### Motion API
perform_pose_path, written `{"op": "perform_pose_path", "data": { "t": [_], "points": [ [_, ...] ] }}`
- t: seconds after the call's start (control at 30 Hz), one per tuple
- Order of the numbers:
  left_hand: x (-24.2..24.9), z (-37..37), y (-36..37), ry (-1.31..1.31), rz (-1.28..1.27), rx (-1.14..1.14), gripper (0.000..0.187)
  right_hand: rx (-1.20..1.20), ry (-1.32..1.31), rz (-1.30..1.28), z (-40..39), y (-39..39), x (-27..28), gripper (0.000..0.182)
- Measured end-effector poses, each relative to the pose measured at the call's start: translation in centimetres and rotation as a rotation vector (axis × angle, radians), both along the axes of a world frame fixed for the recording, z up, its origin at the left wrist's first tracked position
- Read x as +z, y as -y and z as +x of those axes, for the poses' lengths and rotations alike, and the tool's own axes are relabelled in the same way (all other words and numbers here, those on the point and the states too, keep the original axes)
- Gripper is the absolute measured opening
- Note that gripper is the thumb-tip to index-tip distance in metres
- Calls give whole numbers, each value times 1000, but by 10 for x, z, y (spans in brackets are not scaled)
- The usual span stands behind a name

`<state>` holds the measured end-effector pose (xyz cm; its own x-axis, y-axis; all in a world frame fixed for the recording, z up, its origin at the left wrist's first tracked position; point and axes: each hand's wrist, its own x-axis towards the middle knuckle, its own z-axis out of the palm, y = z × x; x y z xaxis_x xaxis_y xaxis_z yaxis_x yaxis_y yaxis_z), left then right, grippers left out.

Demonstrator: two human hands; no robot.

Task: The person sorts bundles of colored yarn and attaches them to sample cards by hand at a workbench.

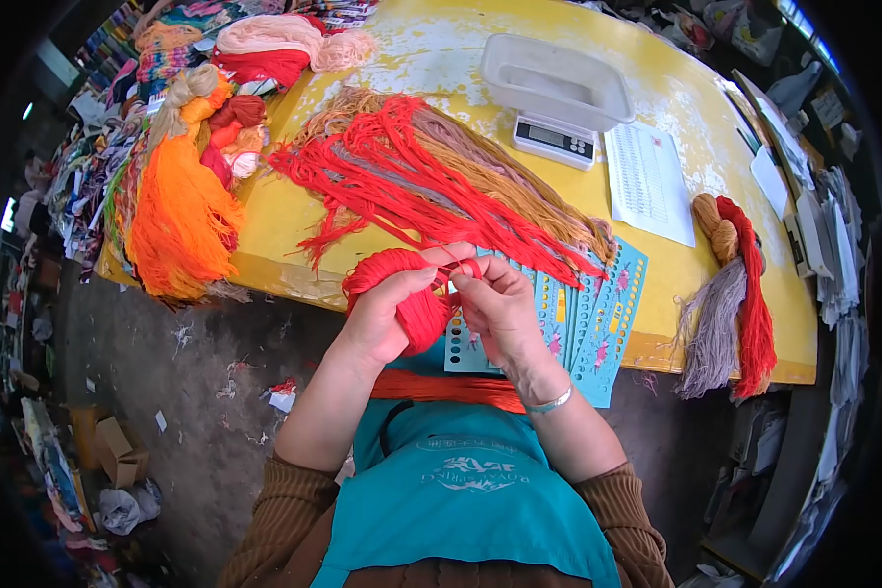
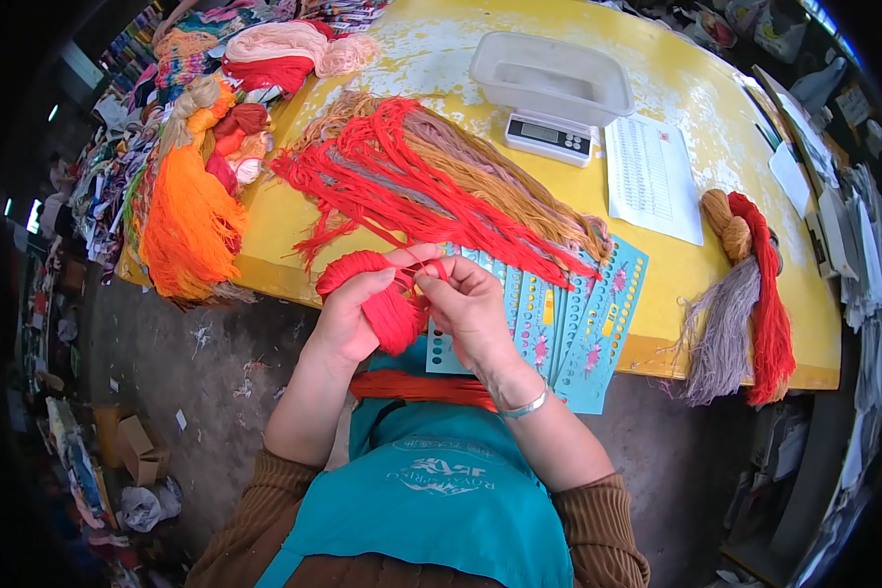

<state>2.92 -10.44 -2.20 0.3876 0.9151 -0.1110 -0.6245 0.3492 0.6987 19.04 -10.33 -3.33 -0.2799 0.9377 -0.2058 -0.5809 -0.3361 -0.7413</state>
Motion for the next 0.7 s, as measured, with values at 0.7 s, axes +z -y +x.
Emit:
{"op": "perform_pose_path", "data": {
  "t": [0.7],
  "points": [
    [-4, -1, 0, -59, 58, -1, 44, -7, -92, -50, 2, 1, -3, 4]
  ]
}}
